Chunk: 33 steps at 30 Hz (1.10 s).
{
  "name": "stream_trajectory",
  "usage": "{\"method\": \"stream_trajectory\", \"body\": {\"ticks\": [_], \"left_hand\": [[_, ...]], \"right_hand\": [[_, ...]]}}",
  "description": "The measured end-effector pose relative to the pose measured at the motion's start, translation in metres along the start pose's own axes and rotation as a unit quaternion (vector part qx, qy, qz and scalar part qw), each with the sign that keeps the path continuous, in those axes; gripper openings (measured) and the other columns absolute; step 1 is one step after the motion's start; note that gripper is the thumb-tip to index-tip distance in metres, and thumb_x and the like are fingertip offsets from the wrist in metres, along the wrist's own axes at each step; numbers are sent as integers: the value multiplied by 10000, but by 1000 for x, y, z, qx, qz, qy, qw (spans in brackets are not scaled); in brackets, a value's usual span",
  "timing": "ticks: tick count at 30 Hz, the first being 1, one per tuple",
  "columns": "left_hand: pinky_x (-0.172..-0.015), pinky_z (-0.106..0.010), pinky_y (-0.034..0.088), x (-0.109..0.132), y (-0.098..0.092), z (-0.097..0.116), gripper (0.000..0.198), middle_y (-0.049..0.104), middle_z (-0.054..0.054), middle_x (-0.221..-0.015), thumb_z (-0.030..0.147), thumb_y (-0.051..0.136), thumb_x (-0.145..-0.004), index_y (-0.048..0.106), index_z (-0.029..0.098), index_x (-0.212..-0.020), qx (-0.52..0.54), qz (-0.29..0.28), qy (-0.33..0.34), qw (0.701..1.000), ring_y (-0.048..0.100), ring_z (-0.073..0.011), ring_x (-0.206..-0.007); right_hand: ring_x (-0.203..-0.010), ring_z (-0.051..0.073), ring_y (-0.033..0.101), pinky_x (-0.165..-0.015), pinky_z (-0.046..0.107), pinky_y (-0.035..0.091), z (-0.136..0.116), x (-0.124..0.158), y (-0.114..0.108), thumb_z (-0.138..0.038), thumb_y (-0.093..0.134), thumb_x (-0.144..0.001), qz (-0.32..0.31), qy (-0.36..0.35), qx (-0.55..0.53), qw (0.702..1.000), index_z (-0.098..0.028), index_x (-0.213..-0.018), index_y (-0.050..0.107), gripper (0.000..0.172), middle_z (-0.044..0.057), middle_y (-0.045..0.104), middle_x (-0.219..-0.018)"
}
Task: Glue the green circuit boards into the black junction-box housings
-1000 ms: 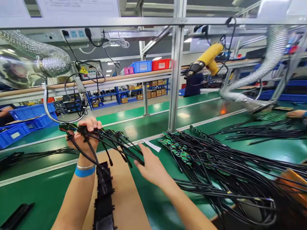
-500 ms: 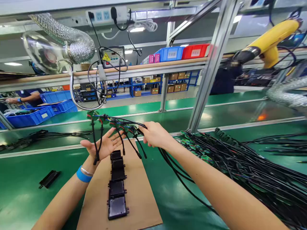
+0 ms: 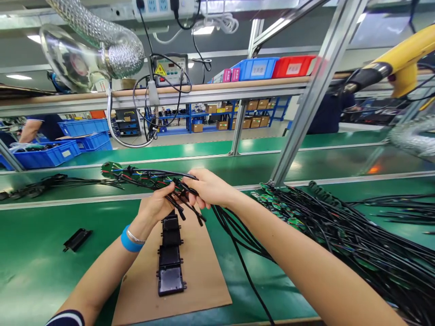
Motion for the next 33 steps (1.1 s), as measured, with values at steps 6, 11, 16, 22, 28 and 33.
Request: {"method": "stream_trajectory", "body": {"ticks": [6,11,16,22,28,33], "left_hand": [[-488,-204,442,10,-10,6,306,711,-100,-881,380,679,-832,675,115,-983,-56,-66,-48,995,518,-57,-443],[-449,-234,464,37,-29,16,526,674,-199,-1069,387,741,-760,579,158,-1205,-89,-187,-143,968,636,-155,-524],[-775,-556,503,65,-47,24,905,495,-245,-1348,519,812,-588,458,205,-1359,-104,-344,-175,916,566,-452,-1114],[-1093,-560,198,57,-43,33,1047,328,-88,-1502,591,886,-307,564,296,-1258,-115,-330,-36,936,170,-429,-1398],[-1004,-513,360,58,-22,22,1150,463,-108,-1277,726,784,-385,407,284,-1377,-87,-197,76,974,429,-397,-1235],[-450,-184,339,70,-44,19,722,398,26,-769,415,670,-634,493,219,-1306,-97,-92,-19,991,325,-34,-468]], "right_hand": [[-394,73,482,-325,162,344,-1,-2,-21,-367,382,-971,-15,10,91,996,-190,-1043,530,242,-4,607,-662],[-624,119,610,-395,171,391,-13,-4,-45,-351,410,-951,33,-26,161,986,-180,-960,567,232,50,616,-868],[-592,116,548,-444,198,392,-19,-9,-42,-432,387,-949,14,-42,198,979,-203,-944,542,277,27,640,-815],[-565,108,511,-490,204,348,-55,-15,-17,-358,401,-944,25,-73,248,966,-207,-881,541,215,-6,639,-722],[-620,122,500,-511,216,315,-71,-30,-2,-289,397,-930,50,-105,282,952,-200,-826,508,176,0,591,-720],[-590,111,444,-525,221,321,-59,-33,-5,-312,443,-910,-18,-151,260,953,-200,-767,482,186,-24,530,-682]]}}
Point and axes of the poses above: each hand's wrist, its own x-axis away from the middle knuckle, its own y-axis out of the palm, z = x × y, the point moved 6 cm from there along -x, towards the middle knuckle
